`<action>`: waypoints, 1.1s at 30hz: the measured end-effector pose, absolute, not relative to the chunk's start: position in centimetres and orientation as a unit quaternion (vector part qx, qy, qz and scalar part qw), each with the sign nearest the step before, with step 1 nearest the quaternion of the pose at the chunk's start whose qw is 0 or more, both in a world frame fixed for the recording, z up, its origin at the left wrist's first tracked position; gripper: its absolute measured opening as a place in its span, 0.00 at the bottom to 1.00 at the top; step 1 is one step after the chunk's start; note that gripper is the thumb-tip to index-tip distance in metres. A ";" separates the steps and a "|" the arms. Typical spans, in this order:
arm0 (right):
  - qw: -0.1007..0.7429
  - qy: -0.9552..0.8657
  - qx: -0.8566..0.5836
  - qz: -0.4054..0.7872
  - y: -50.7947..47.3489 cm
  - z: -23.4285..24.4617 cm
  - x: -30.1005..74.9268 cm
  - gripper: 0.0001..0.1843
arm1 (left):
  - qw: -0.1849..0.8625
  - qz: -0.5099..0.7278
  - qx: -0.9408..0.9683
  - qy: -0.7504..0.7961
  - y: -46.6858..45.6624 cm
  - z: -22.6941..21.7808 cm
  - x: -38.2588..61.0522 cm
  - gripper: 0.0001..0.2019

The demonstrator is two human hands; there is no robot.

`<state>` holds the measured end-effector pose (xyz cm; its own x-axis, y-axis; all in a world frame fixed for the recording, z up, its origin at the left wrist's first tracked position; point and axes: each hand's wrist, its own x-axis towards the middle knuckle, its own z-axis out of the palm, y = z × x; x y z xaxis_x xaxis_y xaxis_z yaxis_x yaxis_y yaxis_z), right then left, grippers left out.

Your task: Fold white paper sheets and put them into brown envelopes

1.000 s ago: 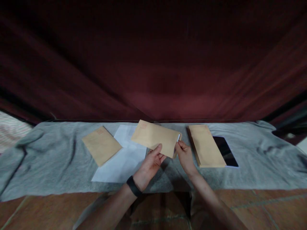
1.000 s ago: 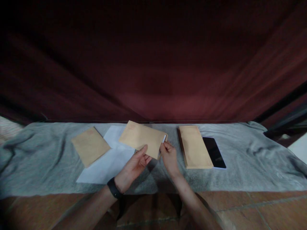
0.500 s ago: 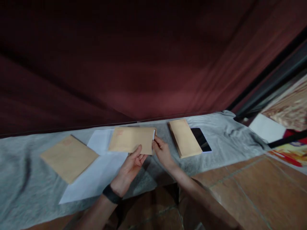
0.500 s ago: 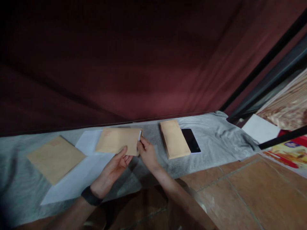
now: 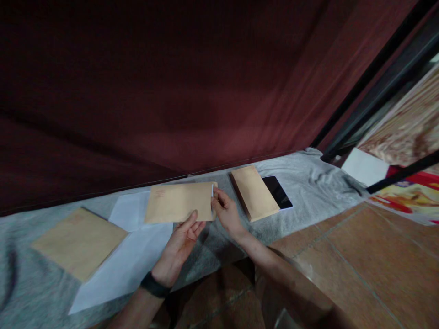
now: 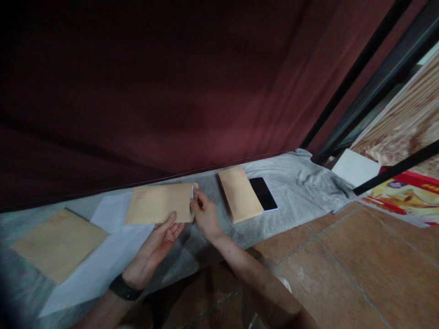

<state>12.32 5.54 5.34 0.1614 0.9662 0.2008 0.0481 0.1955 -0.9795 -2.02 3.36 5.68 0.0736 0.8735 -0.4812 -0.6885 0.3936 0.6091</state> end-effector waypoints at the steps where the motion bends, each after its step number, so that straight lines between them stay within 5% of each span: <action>1: 0.595 -0.502 -0.484 0.401 5.7 5.2 12.4 0.16 | 0.724 0.537 0.113 0.419 3.3 5.6 -2.0 0.09; 10: 0.599 -0.486 -0.498 0.397 6.1 4.8 12.6 0.12 | 0.719 0.521 0.105 0.447 3.2 5.9 -1.8 0.08; 23: 0.577 -0.468 -0.550 0.380 6.2 4.6 12.7 0.32 | 0.713 0.505 0.108 0.474 3.4 5.4 -1.8 0.07; 33: 0.596 -0.452 -0.516 0.417 6.6 4.7 12.5 0.18 | 0.710 0.501 0.127 0.478 3.3 5.5 -1.7 0.09</action>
<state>12.52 6.59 4.72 0.2430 0.9639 0.1085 -0.0292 0.1190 -0.9925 -1.73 3.33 5.51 0.0411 0.8326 -0.5524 -0.5899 0.4665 0.6592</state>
